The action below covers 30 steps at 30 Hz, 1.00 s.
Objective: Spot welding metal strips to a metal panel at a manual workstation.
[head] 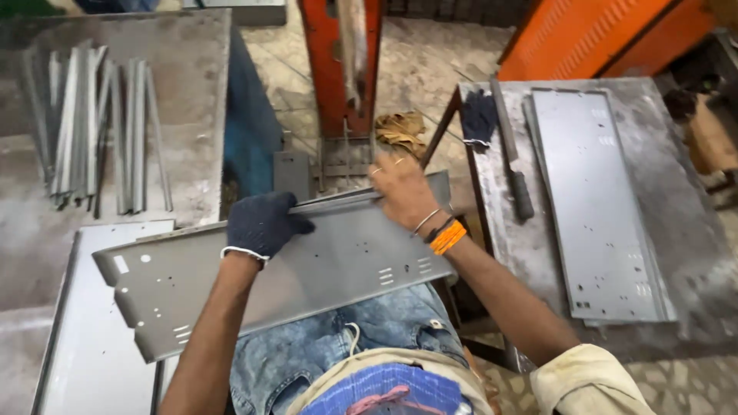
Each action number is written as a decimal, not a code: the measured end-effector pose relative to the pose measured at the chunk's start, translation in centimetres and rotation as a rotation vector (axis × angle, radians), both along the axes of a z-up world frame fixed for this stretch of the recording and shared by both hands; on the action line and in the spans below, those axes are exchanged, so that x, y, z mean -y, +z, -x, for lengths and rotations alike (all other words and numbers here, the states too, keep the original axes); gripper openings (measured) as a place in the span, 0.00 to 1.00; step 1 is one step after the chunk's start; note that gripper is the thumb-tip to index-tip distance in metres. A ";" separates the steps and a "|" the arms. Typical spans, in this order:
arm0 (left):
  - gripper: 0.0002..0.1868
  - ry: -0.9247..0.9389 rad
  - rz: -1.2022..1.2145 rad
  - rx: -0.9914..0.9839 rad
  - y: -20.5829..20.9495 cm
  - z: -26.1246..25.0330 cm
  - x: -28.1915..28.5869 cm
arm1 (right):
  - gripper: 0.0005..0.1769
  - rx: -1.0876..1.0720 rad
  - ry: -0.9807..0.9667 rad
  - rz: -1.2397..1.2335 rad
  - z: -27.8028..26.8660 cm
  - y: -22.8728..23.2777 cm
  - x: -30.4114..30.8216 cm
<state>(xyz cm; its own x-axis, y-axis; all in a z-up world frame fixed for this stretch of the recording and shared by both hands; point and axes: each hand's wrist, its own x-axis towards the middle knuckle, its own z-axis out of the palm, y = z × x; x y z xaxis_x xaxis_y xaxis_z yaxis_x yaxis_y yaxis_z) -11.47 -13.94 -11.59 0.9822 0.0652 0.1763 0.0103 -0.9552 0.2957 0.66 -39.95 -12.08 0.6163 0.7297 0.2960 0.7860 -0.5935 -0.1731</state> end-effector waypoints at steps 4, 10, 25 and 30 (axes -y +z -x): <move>0.25 0.024 -0.032 -0.047 -0.9 0.2 0.0 | 0.33 -0.161 0.214 -0.077 2.6 0.2 -5.2; 0.21 0.065 0.012 0.017 -2.5 0.4 -2.0 | 0.15 -0.217 0.290 -0.170 -2.8 -2.1 2.7; 0.19 0.911 0.118 0.025 -4.6 17.5 -18.6 | 0.21 -0.544 -0.511 -0.113 2.2 -14.8 19.9; 0.28 1.122 0.170 -0.117 -1.4 27.3 -23.3 | 0.18 -0.530 -0.152 -0.212 1.4 -11.7 7.9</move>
<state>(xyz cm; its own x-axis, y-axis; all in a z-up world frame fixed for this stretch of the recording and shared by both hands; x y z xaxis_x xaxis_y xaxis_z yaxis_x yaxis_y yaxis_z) -38.75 9.33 -13.02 0.3650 0.9310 -0.0072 0.8691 -0.3379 0.3613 -0.74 -47.89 -23.81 0.8128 0.5805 0.0490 0.4692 -0.6024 -0.6458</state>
